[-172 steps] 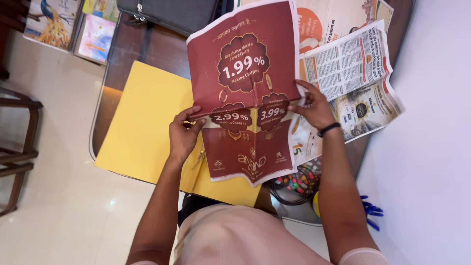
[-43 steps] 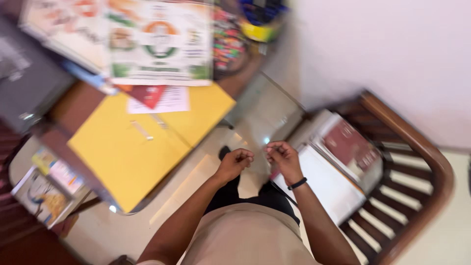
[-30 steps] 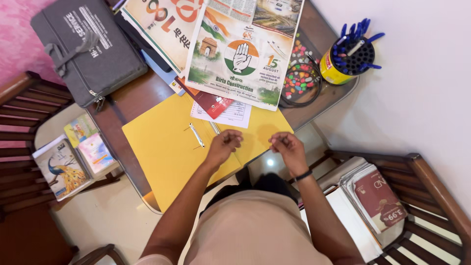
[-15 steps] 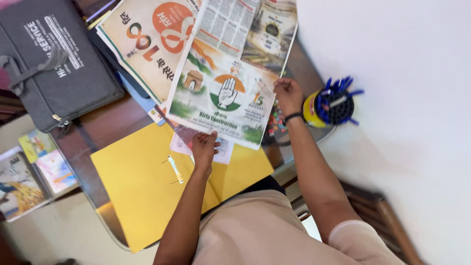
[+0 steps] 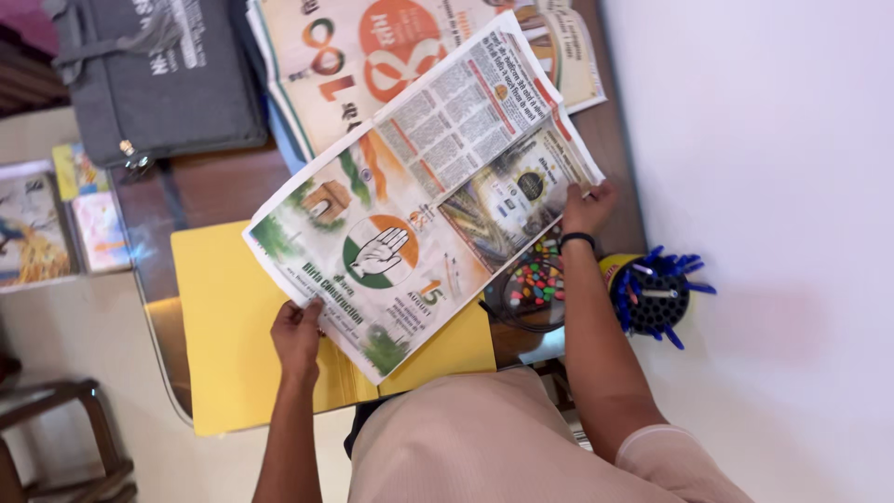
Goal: The person organizes stationery items on a glass table. They place papers into a black folder, move notebooks and books onto a nearby chair, and arrange pens into a pen holder. The person also places a laptop into a grey bag.
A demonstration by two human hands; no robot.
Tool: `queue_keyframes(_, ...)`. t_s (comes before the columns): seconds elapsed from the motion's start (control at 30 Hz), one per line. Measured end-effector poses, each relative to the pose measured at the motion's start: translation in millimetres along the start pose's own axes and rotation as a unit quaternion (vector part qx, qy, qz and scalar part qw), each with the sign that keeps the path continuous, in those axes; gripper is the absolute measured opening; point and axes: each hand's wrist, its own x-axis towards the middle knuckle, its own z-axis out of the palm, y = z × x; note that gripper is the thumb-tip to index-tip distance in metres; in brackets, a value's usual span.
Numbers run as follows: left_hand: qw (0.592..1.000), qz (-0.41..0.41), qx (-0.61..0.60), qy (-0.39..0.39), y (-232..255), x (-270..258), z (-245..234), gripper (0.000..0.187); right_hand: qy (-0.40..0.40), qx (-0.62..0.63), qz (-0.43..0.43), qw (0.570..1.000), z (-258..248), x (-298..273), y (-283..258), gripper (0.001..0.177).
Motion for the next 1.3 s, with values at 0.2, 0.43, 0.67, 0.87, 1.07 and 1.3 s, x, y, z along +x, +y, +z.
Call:
queue_keyframes(0.2, 1.000, -0.002, -0.030, 0.005, -14, -12, -10, 0.016, -0.032, -0.236, 0.006, 0.971, -4, 4, -16, 0.060)
queue_keyframes(0.43, 0.999, 0.001, -0.037, 0.002, -20, -5, -5, 0.015, -0.030, -0.402, -0.147, 0.903, -3, 8, -17, 0.038)
queue_keyframes(0.67, 0.997, 0.022, -0.077, -0.005, -23, -5, -4, 0.015, -0.200, 0.087, -0.130, 0.967, -26, -36, -90, 0.024)
queue_keyframes(0.87, 0.996, 0.035, -0.072, -0.032, -22, -2, -20, 0.015, -0.165, 0.083, -0.199, 0.962, -83, -150, -256, 0.028)
queue_keyframes(1.07, 0.991, 0.035, -0.074, -0.102, -20, -3, -37, 0.015, -0.251, -0.021, -0.230, 0.940, -79, -259, -290, 0.028)
queue_keyframes(1.3, 0.979, -0.011, -0.067, -0.194, -10, 6, -58, 0.020, -0.449, -0.070, -0.366, 0.812, -38, -370, -244, 0.030)
